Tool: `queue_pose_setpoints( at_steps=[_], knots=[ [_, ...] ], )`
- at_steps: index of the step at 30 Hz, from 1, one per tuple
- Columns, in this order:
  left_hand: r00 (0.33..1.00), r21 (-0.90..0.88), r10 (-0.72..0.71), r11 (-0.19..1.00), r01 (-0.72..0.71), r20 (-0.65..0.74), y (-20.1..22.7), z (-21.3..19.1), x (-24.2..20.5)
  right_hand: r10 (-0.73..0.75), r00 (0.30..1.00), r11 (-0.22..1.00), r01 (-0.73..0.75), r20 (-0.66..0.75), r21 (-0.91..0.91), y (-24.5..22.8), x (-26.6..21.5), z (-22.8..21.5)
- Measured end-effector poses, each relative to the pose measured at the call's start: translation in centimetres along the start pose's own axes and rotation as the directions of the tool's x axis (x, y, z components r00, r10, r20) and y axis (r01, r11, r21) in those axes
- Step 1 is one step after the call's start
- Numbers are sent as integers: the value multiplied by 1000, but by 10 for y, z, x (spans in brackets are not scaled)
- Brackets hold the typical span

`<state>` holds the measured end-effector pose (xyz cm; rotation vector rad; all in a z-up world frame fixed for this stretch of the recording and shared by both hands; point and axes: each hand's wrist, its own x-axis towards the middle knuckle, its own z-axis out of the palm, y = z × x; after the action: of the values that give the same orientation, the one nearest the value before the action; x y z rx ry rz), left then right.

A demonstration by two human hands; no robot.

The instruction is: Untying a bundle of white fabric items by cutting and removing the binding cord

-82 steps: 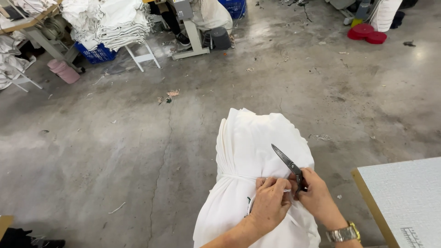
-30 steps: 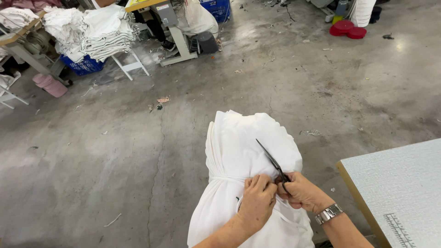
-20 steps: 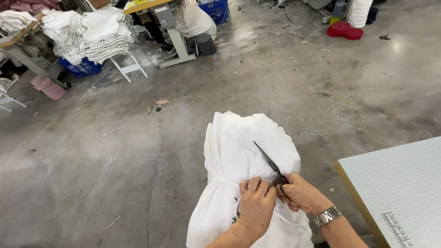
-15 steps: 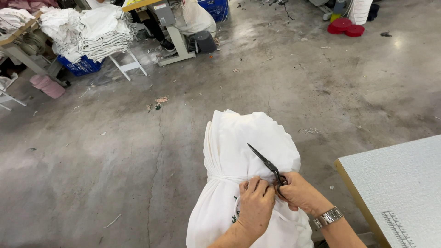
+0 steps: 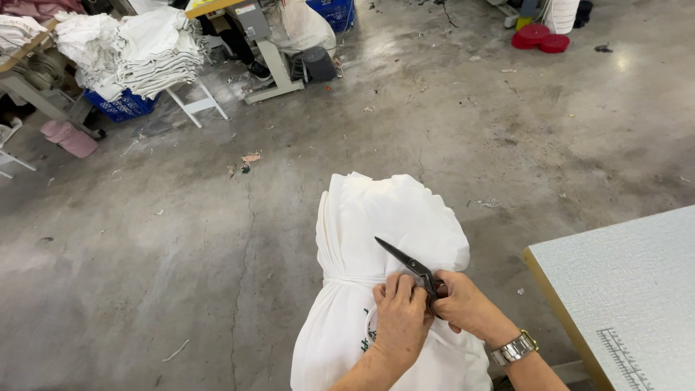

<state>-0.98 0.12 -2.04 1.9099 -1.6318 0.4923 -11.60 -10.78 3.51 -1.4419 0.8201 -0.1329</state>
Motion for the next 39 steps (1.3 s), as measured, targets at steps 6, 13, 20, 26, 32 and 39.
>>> queue_pose_setpoints(
  at_steps=[6, 13, 20, 26, 32, 39],
  knots=[
    [999, -18, -16, 1000, 16, -43, 1, -1, 2, -61, 998, 992, 57, -29, -115, 2, 0, -4],
    [995, 23, 13, 1000, -11, -96, 3, -7, 6, -315, 948, 932, 317, 39, -176, 49, 26, -17],
    [996, 82, 70, 995, -65, -59, 0, -6, 6, -175, 976, 948, 202, 127, -247, 23, 20, -21],
    [992, 269, 47, 960, -76, 114, 5, 3, 5, -188, 974, 968, 206, 124, -145, 27, 20, -19],
    [993, 302, -16, 953, -20, 116, 10, 4, 8, -105, 992, 994, 105, -68, -1, 15, -8, -13],
    [980, 285, 18, 956, -76, 198, 11, -5, 13, 90, 790, 792, -426, -606, -438, 1, -125, -74]
  ],
)
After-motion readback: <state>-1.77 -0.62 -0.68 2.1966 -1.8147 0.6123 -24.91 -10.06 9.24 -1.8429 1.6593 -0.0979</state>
